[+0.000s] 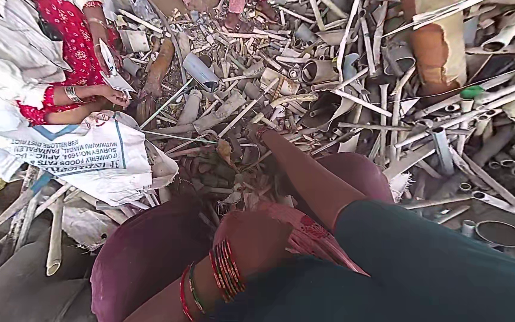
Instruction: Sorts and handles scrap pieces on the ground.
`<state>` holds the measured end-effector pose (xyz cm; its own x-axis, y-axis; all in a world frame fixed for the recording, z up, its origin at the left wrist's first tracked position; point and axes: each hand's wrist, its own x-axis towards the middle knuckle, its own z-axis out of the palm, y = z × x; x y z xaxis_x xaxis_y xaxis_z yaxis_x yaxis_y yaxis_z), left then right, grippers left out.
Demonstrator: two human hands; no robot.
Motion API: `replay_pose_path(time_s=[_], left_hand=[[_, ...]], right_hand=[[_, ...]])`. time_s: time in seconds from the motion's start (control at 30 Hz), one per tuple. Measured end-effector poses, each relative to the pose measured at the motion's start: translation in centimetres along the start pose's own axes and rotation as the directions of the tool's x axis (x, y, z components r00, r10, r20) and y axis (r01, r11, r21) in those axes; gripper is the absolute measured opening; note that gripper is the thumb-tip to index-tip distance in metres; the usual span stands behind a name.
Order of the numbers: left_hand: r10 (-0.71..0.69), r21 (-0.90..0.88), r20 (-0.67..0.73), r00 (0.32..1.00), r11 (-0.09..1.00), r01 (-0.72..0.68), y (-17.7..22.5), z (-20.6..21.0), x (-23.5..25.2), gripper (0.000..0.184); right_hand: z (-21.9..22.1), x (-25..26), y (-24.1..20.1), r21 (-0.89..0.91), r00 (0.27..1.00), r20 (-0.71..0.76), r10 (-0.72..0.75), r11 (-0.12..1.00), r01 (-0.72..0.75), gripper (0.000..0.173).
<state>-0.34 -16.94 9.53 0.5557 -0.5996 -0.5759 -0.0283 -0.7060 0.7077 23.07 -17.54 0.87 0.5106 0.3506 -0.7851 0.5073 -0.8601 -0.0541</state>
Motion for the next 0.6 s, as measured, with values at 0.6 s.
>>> replay_pose_path(time_s=[0.6], left_hand=[[-0.245, -0.22, 0.005, 0.97, 0.945, 0.24, -7.9, -3.0, 2.7, 0.063]], right_hand=[[16.4, 20.2, 14.9, 0.489, 0.916, 0.069, 0.394, 0.787, -0.375, 0.04]])
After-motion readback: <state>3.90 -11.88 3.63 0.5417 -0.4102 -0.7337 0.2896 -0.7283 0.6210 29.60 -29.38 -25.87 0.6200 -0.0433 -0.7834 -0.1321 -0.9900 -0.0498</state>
